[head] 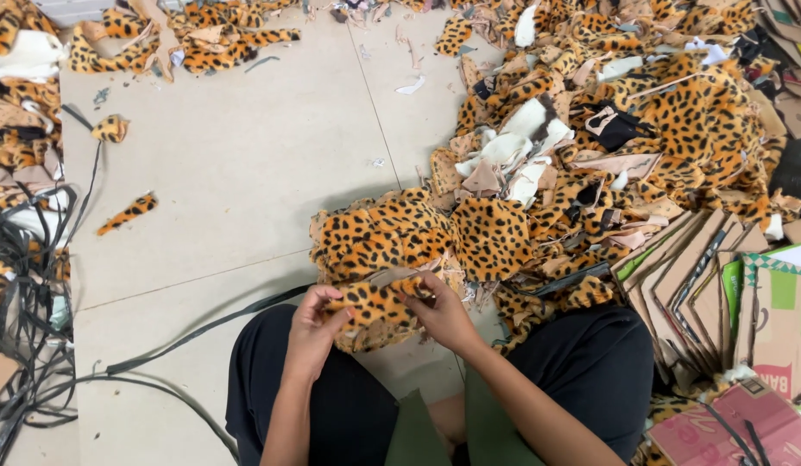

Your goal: Stuffing leopard-print fabric scraps into a cardboard box while sitting on the floor.

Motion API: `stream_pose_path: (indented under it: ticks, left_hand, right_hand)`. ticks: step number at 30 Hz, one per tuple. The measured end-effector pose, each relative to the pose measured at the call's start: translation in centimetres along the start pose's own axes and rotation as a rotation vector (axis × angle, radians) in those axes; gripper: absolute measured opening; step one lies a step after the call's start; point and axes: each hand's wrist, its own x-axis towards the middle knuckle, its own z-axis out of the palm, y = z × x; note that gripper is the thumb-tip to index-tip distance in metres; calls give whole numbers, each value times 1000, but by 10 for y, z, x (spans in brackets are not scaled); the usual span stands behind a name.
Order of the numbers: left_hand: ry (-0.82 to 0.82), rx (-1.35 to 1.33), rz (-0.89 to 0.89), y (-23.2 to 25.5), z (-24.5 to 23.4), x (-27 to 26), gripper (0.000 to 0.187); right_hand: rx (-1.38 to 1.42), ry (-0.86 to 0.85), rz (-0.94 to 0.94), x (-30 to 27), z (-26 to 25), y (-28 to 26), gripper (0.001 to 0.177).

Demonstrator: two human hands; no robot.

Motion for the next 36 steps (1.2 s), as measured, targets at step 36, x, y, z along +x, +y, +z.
stream_pose_path:
  ticks: [36]
  left_hand:
    - [267,915,700,17,43,-6,21]
  right_hand:
    - [-885,534,-675,23,47,9,56]
